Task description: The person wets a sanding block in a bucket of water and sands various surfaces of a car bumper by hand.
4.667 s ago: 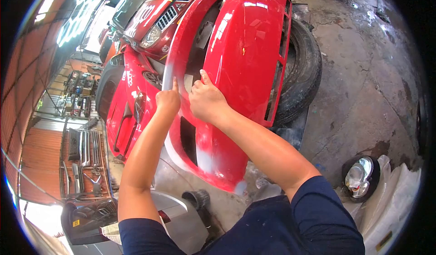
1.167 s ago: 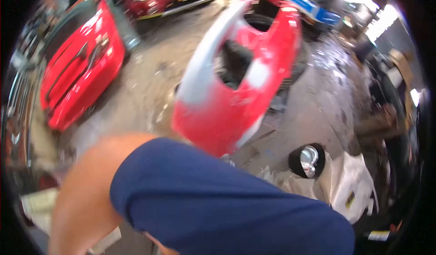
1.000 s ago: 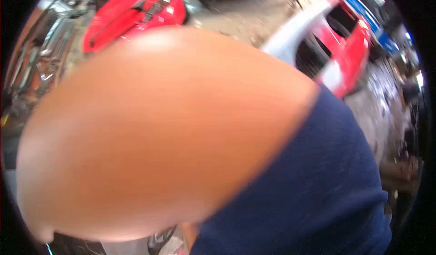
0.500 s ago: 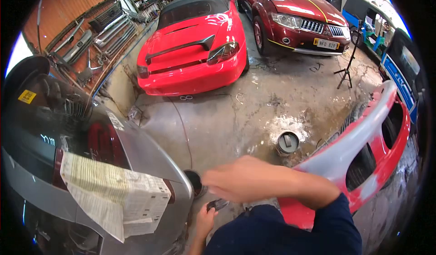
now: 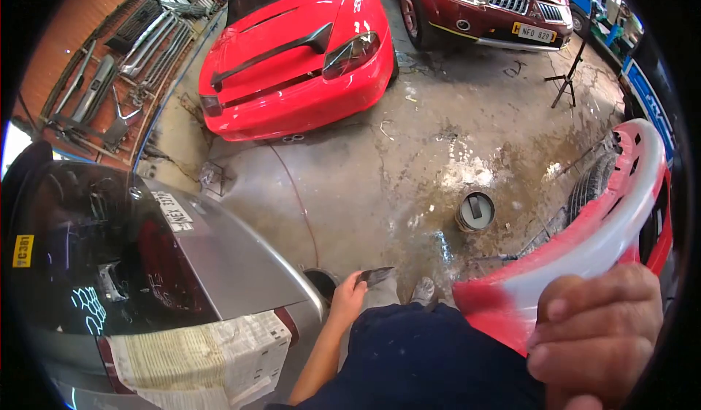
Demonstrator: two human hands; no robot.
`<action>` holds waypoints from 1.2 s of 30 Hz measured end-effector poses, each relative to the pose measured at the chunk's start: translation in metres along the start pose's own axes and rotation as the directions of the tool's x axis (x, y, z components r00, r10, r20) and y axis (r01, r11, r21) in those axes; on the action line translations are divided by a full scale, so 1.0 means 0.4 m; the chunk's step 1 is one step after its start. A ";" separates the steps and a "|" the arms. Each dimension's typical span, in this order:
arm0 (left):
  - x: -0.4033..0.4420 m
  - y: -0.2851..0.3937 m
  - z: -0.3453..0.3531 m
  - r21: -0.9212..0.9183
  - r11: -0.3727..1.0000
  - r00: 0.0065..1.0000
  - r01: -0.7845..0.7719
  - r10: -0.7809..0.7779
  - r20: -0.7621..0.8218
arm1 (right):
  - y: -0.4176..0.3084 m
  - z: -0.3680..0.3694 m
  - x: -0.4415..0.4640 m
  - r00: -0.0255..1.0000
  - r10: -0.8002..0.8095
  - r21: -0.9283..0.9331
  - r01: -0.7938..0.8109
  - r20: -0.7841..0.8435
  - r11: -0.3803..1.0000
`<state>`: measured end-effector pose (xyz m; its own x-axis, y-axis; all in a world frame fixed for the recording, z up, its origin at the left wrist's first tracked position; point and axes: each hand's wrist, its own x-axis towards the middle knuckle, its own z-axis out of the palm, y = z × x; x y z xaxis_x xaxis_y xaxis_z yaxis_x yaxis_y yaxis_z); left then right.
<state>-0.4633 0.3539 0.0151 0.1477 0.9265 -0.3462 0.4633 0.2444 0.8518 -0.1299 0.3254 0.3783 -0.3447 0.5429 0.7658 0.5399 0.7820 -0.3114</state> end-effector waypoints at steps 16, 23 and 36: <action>0.702 0.257 -0.092 -0.462 0.880 0.868 0.111 0.140 0.476 | 0.531 0.753 -0.341 0.367 0.923 0.275 -0.904 0.113 0.326; 0.864 0.430 0.167 -0.257 0.937 0.583 0.235 0.075 0.809 | 0.702 0.694 -0.458 -0.032 0.980 0.715 -0.679 0.196 -0.166; 1.260 0.353 0.701 0.279 0.944 0.383 0.173 -0.326 0.864 | 1.100 0.607 -0.854 -0.206 0.889 0.753 -0.474 0.409 -0.457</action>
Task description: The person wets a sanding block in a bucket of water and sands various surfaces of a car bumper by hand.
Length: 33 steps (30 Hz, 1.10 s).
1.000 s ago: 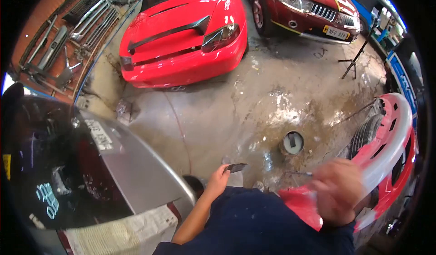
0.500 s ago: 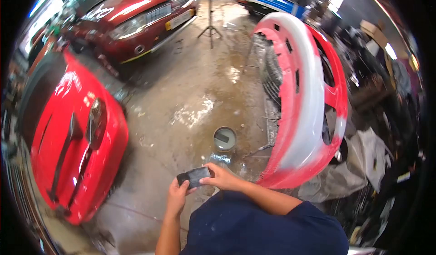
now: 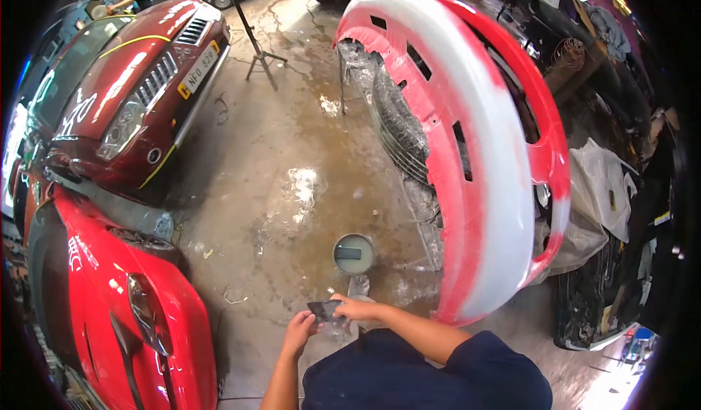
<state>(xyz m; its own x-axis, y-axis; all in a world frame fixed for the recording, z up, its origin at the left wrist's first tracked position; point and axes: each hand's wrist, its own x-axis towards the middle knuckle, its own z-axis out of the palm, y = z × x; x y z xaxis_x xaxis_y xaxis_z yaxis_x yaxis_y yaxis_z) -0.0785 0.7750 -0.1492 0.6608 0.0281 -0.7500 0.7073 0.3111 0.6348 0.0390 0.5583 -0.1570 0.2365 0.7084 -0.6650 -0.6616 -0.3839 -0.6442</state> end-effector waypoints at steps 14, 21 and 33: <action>1.108 -0.384 0.053 0.816 0.313 0.873 -0.487 0.131 0.470 | 0.578 -0.637 0.763 0.770 -0.044 -0.243 -0.146 -0.637 0.959; 1.489 -0.628 0.036 0.807 -0.246 0.824 -0.538 -0.354 0.442 | 0.735 -0.730 1.052 0.613 0.026 -0.279 -0.398 -0.790 0.874; 1.244 -0.292 -0.188 0.857 0.165 0.865 -0.488 -0.039 0.500 | 0.612 -0.580 0.812 0.447 0.106 -0.004 -0.239 -0.888 0.971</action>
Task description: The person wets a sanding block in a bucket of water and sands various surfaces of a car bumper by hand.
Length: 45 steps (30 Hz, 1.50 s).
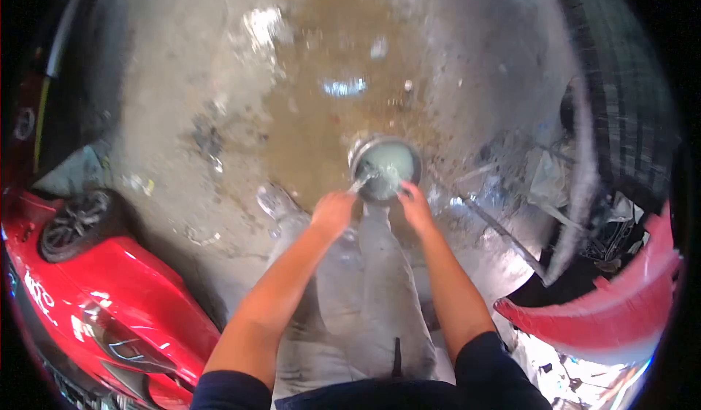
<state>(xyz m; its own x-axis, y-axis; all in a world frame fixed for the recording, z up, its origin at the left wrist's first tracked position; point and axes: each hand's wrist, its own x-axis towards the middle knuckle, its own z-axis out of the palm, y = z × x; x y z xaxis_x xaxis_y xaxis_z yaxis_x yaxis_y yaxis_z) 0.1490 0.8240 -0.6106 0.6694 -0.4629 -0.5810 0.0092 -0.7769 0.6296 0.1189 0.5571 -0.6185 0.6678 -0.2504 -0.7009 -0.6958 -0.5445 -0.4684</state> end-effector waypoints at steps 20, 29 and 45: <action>-0.723 -0.194 -1.253 0.130 0.953 0.900 0.274 -0.207 -0.385 | -0.371 -0.733 -1.135 0.678 0.451 0.733 0.196 -0.581 0.651; -0.092 0.996 -1.381 0.318 0.694 0.701 -0.646 0.704 -0.115 | -0.738 -1.324 -1.200 0.282 0.099 0.246 0.553 -0.954 0.796; 0.211 1.964 -1.776 0.545 -0.023 0.032 -0.838 0.995 0.092 | -1.025 -1.606 -1.015 0.655 -0.069 0.022 0.130 -0.752 0.991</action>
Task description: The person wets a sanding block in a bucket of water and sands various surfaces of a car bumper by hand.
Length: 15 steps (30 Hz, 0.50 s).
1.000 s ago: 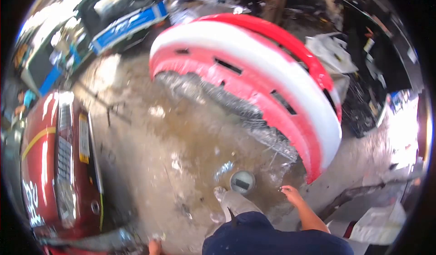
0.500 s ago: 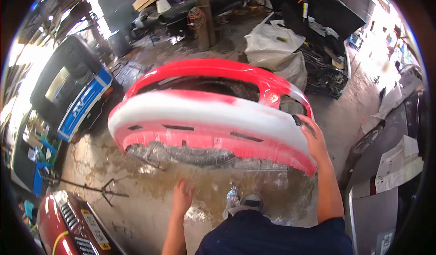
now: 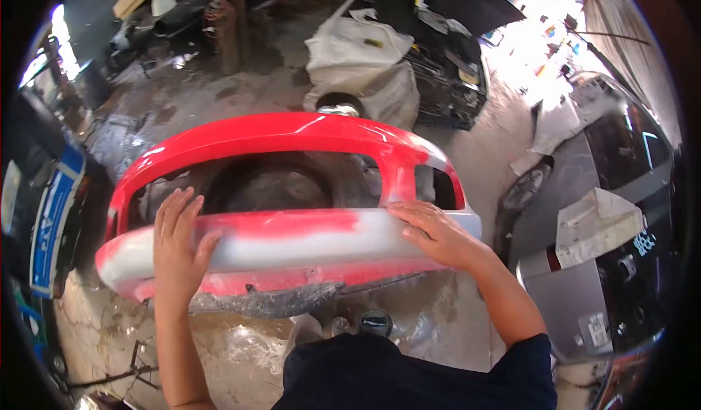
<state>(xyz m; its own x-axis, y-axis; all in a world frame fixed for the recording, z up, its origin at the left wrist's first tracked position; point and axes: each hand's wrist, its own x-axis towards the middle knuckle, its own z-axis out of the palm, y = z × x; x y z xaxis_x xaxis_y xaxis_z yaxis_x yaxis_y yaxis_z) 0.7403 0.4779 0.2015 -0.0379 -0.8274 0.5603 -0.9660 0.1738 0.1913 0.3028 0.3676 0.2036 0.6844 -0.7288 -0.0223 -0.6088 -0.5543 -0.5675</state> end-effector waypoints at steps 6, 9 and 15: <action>0.073 -0.056 0.053 -0.152 0.985 0.983 0.080 -0.053 0.175 | 0.043 -0.036 -0.025 0.967 0.254 -0.038 -0.255 -0.024 0.966; 0.073 -0.066 0.057 -0.160 0.983 0.972 0.095 -0.057 0.228 | -0.012 0.038 -0.042 0.961 0.178 -0.115 -0.206 -0.212 0.972; 0.069 -0.067 0.061 -0.161 0.980 0.970 0.120 -0.081 0.227 | -0.219 0.216 0.087 0.956 -0.272 -0.191 0.248 -0.111 0.950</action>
<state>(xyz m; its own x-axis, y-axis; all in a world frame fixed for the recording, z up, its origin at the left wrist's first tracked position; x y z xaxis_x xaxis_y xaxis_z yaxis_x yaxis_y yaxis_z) 0.7590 0.4374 0.1923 -0.0163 -0.9385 0.3450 -0.9098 0.1570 0.3841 0.4145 0.4255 0.1816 0.7749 -0.5908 0.2247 -0.4852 -0.7839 -0.3874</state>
